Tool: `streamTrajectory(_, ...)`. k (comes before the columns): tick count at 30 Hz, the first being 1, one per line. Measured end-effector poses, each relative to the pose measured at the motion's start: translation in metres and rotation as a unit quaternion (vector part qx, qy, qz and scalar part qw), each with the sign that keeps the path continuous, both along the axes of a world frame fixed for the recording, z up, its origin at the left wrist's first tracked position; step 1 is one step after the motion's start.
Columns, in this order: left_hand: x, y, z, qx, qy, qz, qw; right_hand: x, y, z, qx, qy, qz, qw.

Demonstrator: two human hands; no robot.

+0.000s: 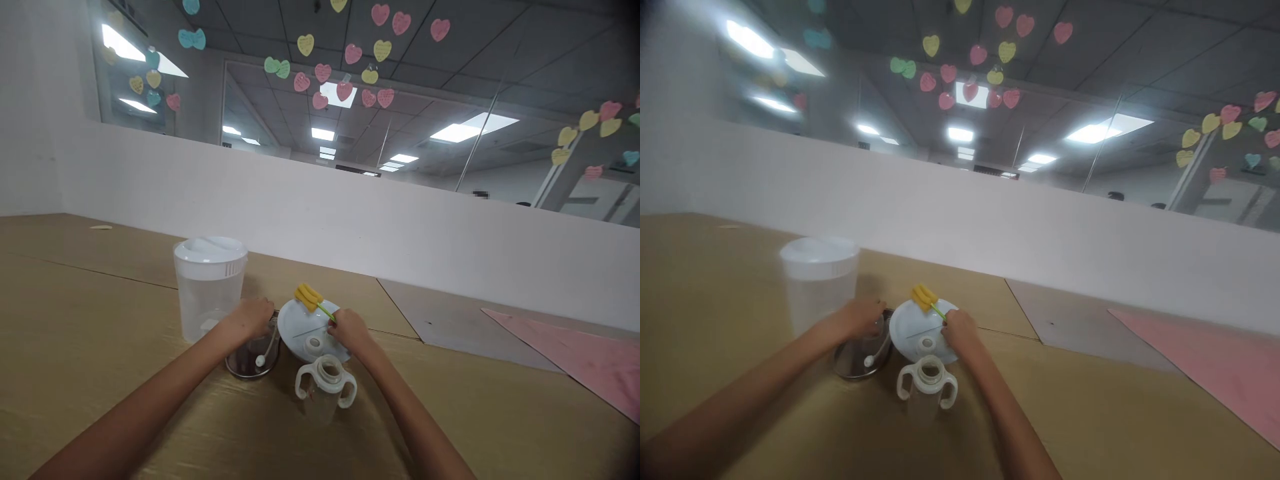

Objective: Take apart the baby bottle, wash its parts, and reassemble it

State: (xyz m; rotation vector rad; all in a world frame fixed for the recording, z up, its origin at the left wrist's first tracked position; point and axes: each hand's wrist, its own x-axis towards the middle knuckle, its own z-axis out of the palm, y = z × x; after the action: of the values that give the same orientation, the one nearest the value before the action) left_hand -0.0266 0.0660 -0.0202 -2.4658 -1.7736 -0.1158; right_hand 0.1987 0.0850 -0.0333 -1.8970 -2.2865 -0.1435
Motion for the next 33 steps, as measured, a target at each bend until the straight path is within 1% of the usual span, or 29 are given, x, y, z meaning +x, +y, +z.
streamTrajectory(3,0.003,-0.011,0.008,0.004,-0.017,-0.036,0.999,0.002,0.0,0.001,0.006,0.035,-0.017,0.999)
streamTrajectory(6,0.01,-0.017,0.012,0.021,-0.079,-0.09,0.993,0.006,-0.002,0.012,0.014,0.088,-0.013,0.996)
streamTrajectory(9,0.021,-0.019,0.013,0.067,-0.199,-0.139,0.968,0.007,-0.009,0.031,0.016,0.158,0.023,0.987)
streamTrajectory(11,0.03,-0.021,0.014,0.087,-0.281,-0.152,0.944,0.005,-0.019,0.043,0.021,0.214,0.046,0.975)
streamTrajectory(12,0.033,-0.023,0.016,0.085,-0.317,-0.157,0.931,0.003,-0.025,0.049,0.023,0.249,0.056,0.967)
streamTrajectory(14,0.039,-0.027,0.019,0.07,-0.374,-0.169,0.909,-0.004,-0.038,0.058,-0.006,0.433,0.074,0.898)
streamTrajectory(15,0.04,-0.029,0.021,0.066,-0.391,-0.174,0.901,-0.008,-0.043,0.061,-0.025,0.487,0.084,0.869)
streamTrajectory(16,0.041,-0.031,0.022,0.067,-0.402,-0.177,0.896,-0.012,-0.048,0.063,-0.035,0.519,0.09,0.849)
streamTrajectory(17,0.041,-0.032,0.024,0.072,-0.407,-0.178,0.893,-0.015,-0.051,0.065,-0.043,0.535,0.09,0.839)
streamTrajectory(18,0.04,-0.033,0.025,0.08,-0.411,-0.176,0.891,-0.016,-0.053,0.066,-0.05,0.541,0.092,0.835)
streamTrajectory(21,0.038,-0.031,0.026,0.099,-0.42,-0.163,0.887,-0.014,-0.052,0.068,-0.054,0.537,0.101,0.836)
streamTrajectory(23,0.037,-0.029,0.027,0.103,-0.424,-0.156,0.886,-0.008,-0.049,0.069,-0.052,0.52,0.122,0.844)
streamTrajectory(25,0.035,-0.028,0.027,0.103,-0.431,-0.153,0.883,-0.001,-0.047,0.07,-0.048,0.477,0.151,0.865)
streamTrajectory(28,0.033,-0.027,0.03,0.108,-0.448,-0.15,0.875,0.006,-0.047,0.072,-0.014,0.379,0.174,0.909)
streamTrajectory(31,0.032,-0.027,0.031,0.114,-0.452,-0.147,0.873,0.009,-0.045,0.073,0.051,0.289,0.145,0.945)
streamTrajectory(33,0.031,-0.027,0.032,0.117,-0.447,-0.146,0.875,0.011,-0.043,0.073,0.11,0.246,0.098,0.958)
